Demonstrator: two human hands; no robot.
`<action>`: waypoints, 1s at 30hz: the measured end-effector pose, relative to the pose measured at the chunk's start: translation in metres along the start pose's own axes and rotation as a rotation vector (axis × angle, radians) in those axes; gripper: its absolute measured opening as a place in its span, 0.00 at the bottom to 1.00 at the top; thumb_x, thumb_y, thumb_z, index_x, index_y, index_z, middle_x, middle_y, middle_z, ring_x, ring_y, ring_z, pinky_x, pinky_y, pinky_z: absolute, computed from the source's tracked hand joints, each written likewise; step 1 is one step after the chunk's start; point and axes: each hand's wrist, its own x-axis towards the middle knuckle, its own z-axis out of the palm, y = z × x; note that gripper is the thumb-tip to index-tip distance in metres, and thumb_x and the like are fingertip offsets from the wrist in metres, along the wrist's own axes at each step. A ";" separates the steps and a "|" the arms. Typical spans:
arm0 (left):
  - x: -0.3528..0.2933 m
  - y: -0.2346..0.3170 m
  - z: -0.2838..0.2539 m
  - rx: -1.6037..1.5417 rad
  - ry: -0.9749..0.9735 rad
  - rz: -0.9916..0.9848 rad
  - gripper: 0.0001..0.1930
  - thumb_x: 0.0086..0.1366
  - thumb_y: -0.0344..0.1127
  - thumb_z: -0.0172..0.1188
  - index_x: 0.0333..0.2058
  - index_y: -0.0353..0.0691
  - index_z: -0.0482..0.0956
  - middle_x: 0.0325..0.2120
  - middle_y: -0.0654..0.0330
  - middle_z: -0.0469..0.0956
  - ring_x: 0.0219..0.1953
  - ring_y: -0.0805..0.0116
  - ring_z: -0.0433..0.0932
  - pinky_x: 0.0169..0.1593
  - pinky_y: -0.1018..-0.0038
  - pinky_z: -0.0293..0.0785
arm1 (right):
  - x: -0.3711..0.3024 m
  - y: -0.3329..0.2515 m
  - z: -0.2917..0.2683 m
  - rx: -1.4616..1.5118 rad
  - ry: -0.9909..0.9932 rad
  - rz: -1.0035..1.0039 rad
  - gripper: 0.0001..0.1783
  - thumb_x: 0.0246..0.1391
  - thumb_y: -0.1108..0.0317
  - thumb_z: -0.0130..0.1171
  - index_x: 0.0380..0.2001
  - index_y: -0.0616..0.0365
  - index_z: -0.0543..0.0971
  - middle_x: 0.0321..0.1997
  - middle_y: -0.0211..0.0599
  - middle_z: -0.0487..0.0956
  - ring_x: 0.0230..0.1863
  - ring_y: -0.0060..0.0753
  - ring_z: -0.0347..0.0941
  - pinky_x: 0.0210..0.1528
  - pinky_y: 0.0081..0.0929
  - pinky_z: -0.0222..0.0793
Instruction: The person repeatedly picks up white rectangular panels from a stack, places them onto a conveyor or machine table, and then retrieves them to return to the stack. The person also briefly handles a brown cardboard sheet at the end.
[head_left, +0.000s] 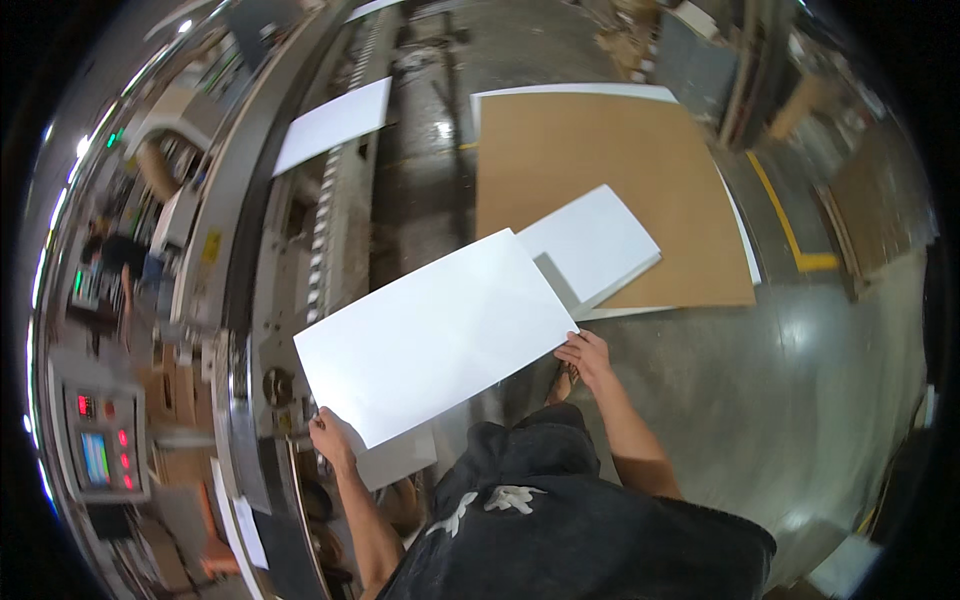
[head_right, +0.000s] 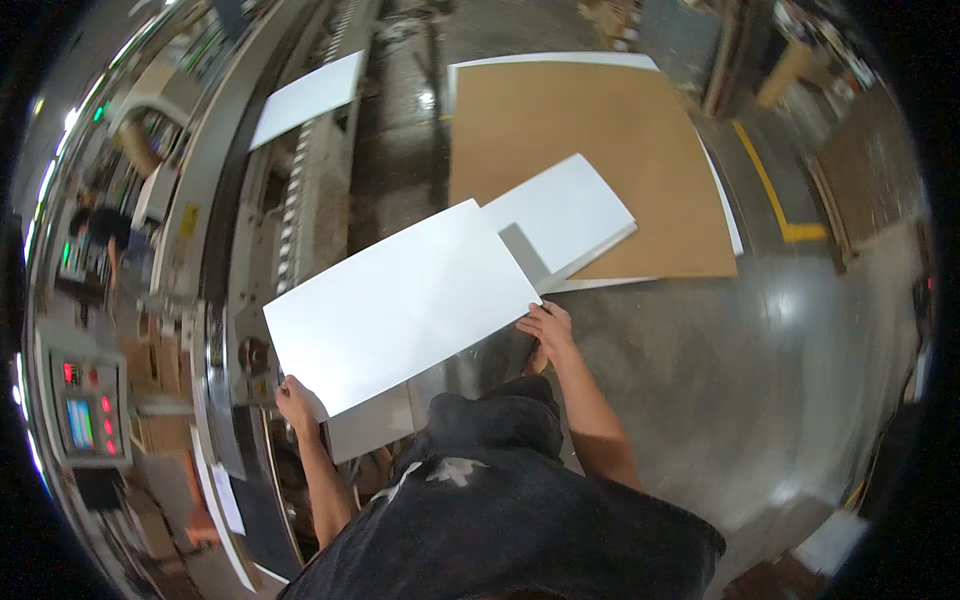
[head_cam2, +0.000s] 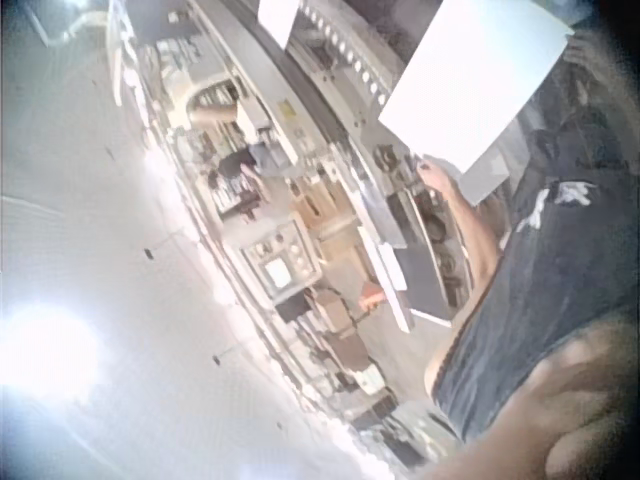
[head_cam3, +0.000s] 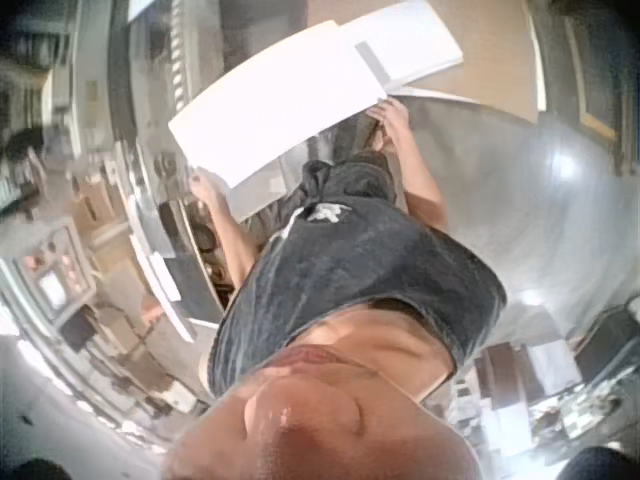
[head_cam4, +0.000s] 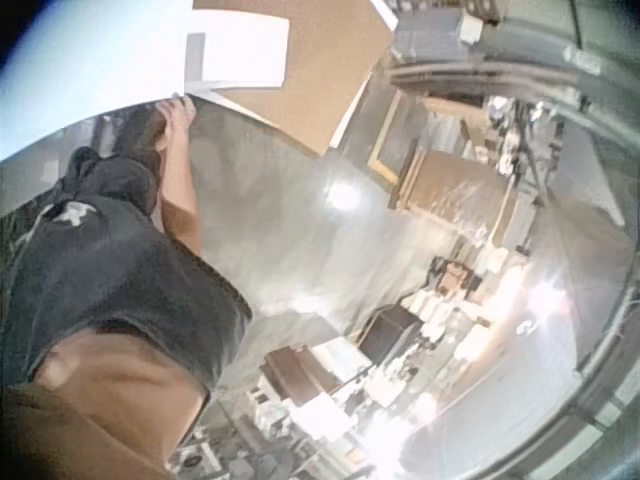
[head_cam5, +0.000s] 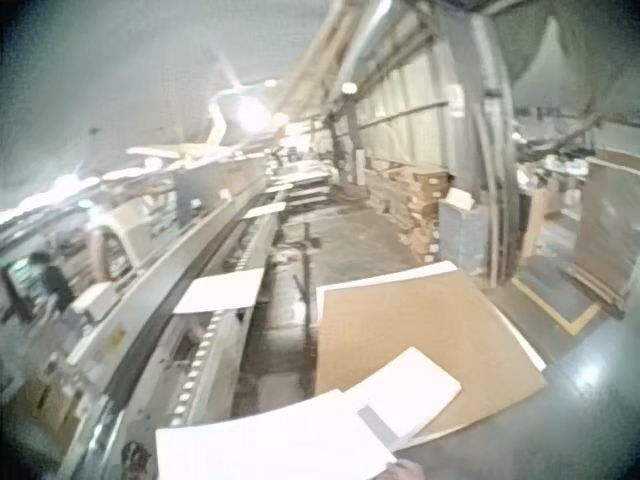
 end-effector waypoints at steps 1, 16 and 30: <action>0.002 -0.034 -0.024 -0.050 0.040 0.017 0.22 0.69 0.48 0.53 0.33 0.27 0.74 0.27 0.52 0.76 0.30 0.60 0.72 0.38 0.62 0.70 | -0.018 0.003 0.014 -0.093 -0.001 0.000 0.14 0.63 0.74 0.56 0.49 0.70 0.74 0.39 0.46 0.81 0.35 0.39 0.82 0.41 0.38 0.84; 0.065 -0.171 -0.230 0.199 0.217 -0.166 0.21 0.70 0.51 0.52 0.38 0.35 0.78 0.36 0.42 0.81 0.42 0.39 0.79 0.46 0.52 0.72 | -0.165 0.112 0.166 -0.592 -0.473 0.274 0.17 0.61 0.76 0.60 0.51 0.68 0.71 0.40 0.47 0.81 0.33 0.42 0.83 0.33 0.36 0.84; 0.049 -0.161 -0.097 -0.788 0.582 -0.538 0.32 0.64 0.32 0.64 0.60 0.28 0.59 0.57 0.42 0.68 0.58 0.51 0.71 0.62 0.63 0.65 | -0.241 0.201 0.242 -1.059 -0.810 0.337 0.22 0.61 0.65 0.64 0.50 0.66 0.68 0.34 0.39 0.81 0.31 0.26 0.78 0.34 0.23 0.75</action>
